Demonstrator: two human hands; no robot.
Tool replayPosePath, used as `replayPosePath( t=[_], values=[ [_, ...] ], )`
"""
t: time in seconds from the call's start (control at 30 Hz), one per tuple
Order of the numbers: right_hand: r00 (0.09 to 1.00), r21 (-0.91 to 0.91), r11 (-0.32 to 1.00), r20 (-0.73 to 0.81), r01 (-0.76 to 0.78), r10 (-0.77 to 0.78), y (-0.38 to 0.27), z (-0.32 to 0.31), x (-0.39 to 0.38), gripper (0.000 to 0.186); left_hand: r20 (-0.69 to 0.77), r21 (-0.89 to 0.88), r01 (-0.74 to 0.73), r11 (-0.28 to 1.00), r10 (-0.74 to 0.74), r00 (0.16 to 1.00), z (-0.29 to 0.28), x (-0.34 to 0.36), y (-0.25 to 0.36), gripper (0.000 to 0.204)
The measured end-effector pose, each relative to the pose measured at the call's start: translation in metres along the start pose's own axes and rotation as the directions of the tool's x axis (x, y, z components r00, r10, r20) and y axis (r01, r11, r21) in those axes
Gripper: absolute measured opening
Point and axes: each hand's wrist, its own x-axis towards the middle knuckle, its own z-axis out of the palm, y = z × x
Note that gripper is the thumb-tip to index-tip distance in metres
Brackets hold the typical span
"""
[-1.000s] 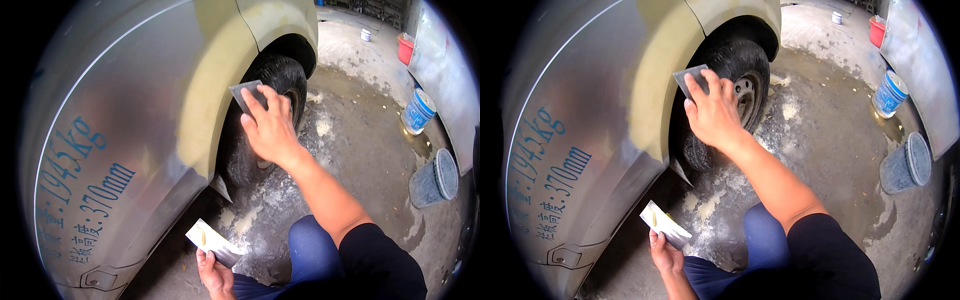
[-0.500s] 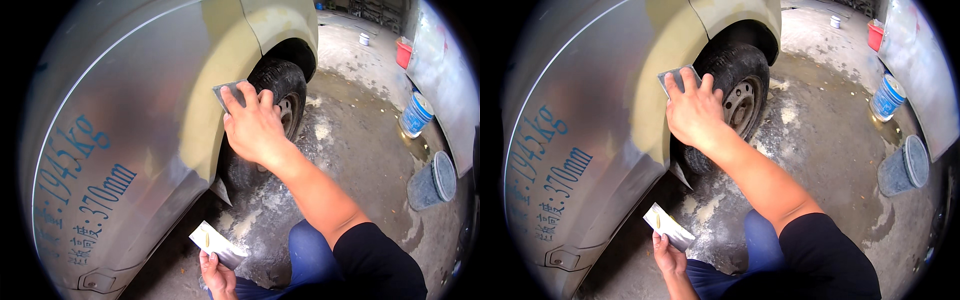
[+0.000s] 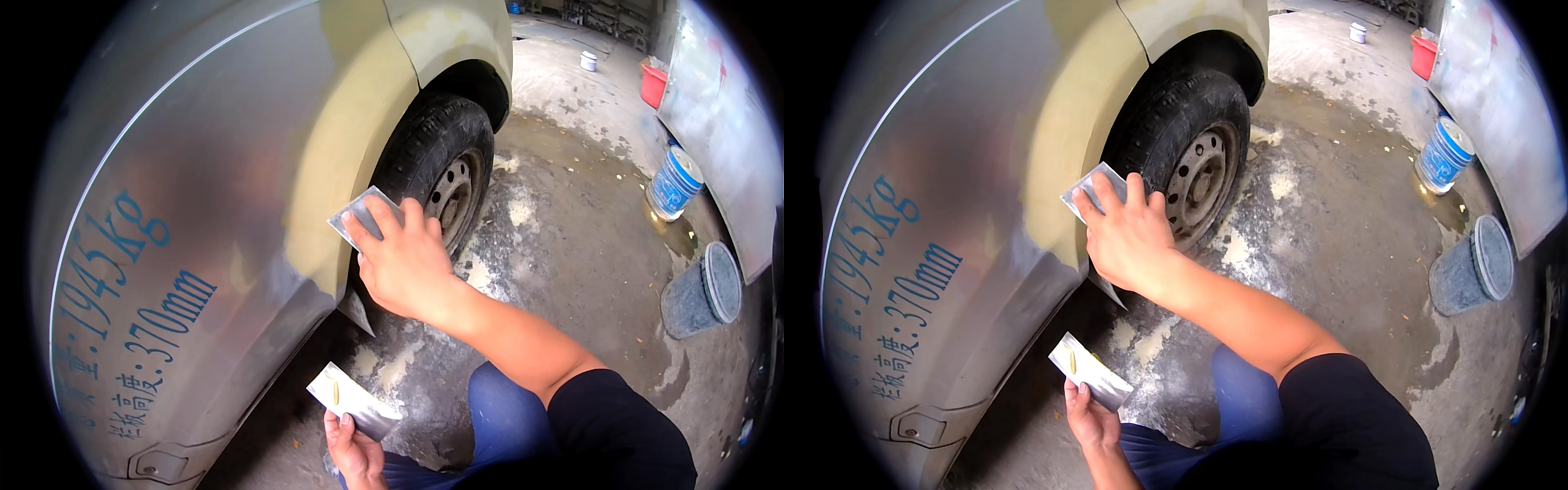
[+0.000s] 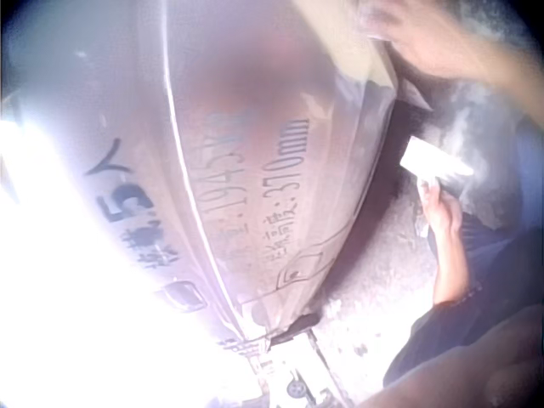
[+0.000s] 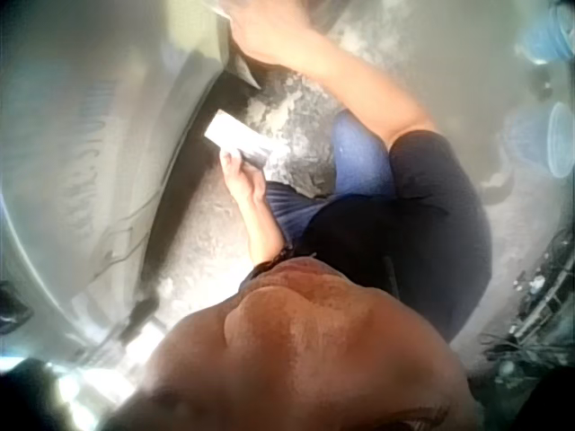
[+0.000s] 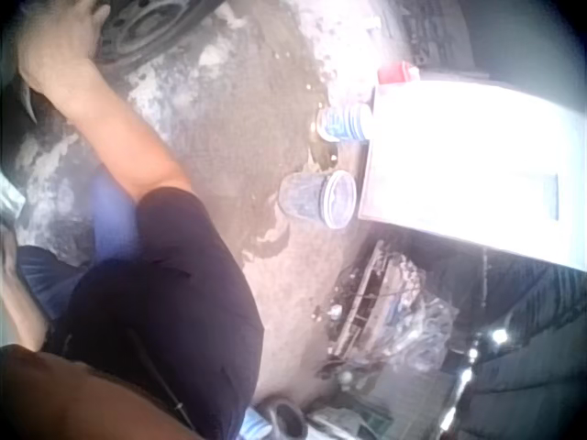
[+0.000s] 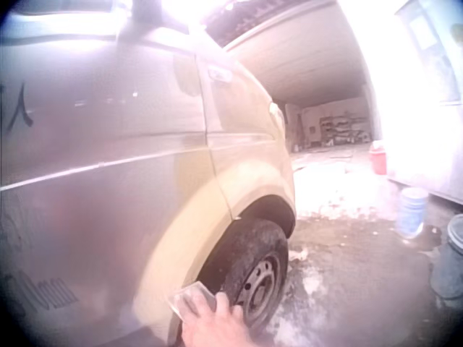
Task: The person applies a beige body filler to the rear wheel arch of a silver van using a metal spreader. They then smooth and level the applied filler using a yellow sanding block, working on the curved surface of the vehicle's body panel.
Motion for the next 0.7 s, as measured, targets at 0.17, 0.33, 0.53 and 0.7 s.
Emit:
replayPosePath(
  t=[0.17, 0.33, 0.53, 0.7],
  values=[
    [0.971, 0.115, 0.988, -0.203, -0.101, 0.123, 0.04, -0.019, 0.029, 0.05, -0.015, -0.015, -0.016, 1.0, 0.016, 1.0, -0.002, -0.002, 0.004, 0.039],
    [0.95, 0.228, 0.947, -0.162, -0.226, 0.266, 0.077, -0.036, 0.07, 0.049, 0.015, -0.005, -0.004, 1.0, 0.004, 1.0, -0.003, 0.0, 0.003, 0.041],
    [0.962, 0.19, 0.954, -0.107, -0.23, 0.253, 0.068, -0.042, 0.076, 0.049, 0.013, 0.002, -0.015, 1.0, 0.015, 1.0, -0.003, 0.002, 0.004, 0.04],
    [0.982, 0.14, 0.977, -0.07, -0.162, 0.173, 0.034, -0.028, 0.048, 0.051, 0.016, 0.002, 0.001, 1.0, -0.001, 1.0, 0.001, 0.006, 0.003, 0.039]
  ],
)
